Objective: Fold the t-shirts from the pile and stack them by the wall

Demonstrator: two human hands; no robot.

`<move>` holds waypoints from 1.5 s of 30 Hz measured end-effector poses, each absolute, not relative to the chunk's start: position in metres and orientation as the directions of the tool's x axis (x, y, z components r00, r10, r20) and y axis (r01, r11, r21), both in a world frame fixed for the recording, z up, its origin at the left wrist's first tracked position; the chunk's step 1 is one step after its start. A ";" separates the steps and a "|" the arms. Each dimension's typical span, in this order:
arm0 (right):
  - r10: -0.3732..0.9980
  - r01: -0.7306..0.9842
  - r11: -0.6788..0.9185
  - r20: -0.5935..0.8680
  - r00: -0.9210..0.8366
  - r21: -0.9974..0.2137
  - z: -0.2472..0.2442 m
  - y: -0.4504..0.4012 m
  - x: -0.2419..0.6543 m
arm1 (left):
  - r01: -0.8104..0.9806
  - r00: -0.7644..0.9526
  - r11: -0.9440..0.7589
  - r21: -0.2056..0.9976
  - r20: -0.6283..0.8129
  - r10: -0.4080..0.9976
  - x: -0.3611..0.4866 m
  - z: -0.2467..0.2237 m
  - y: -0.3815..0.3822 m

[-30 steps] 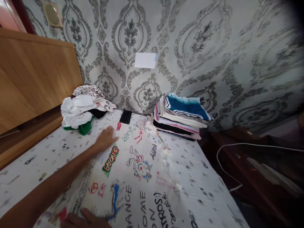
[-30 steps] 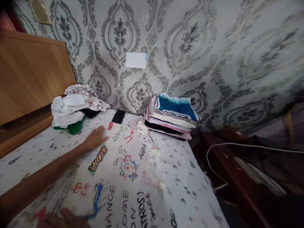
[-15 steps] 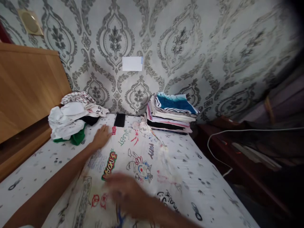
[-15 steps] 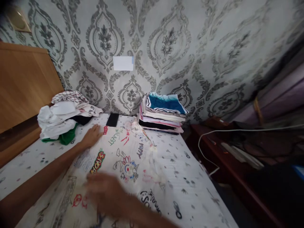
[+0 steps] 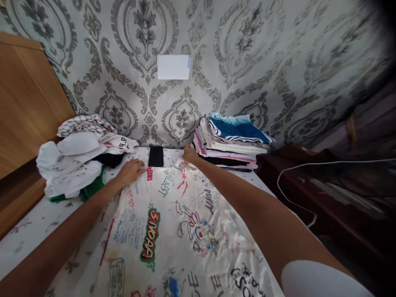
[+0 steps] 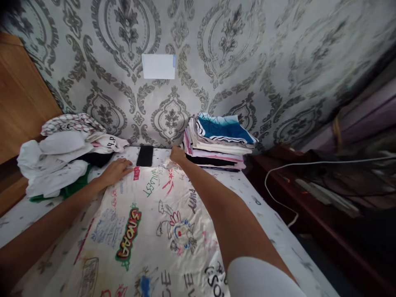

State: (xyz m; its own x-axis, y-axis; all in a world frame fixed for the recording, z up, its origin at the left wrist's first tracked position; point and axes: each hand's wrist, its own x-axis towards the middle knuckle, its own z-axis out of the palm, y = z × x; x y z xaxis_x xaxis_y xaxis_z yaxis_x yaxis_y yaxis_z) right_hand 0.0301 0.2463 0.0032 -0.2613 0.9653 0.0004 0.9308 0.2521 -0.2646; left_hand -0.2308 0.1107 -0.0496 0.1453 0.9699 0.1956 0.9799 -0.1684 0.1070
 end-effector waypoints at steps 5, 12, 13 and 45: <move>0.977 0.929 0.214 0.063 -0.204 -0.301 0.013 0.233 0.038 | 0.969 0.181 -0.207 0.136 0.182 0.967 -0.237 -0.034 0.110; 0.928 0.849 0.363 0.236 -0.289 -0.385 0.051 0.181 0.094 | 0.981 0.135 -0.155 0.114 0.167 0.977 -0.231 -0.008 0.085; 0.923 0.828 0.376 0.252 -0.292 -0.416 0.054 0.174 0.103 | 0.984 0.137 -0.153 0.086 0.170 0.976 -0.229 -0.004 0.079; 0.803 0.259 0.426 0.230 -0.549 -0.867 -0.024 -0.027 0.227 | 0.870 0.469 -0.479 0.118 0.099 0.877 -0.173 0.002 -0.039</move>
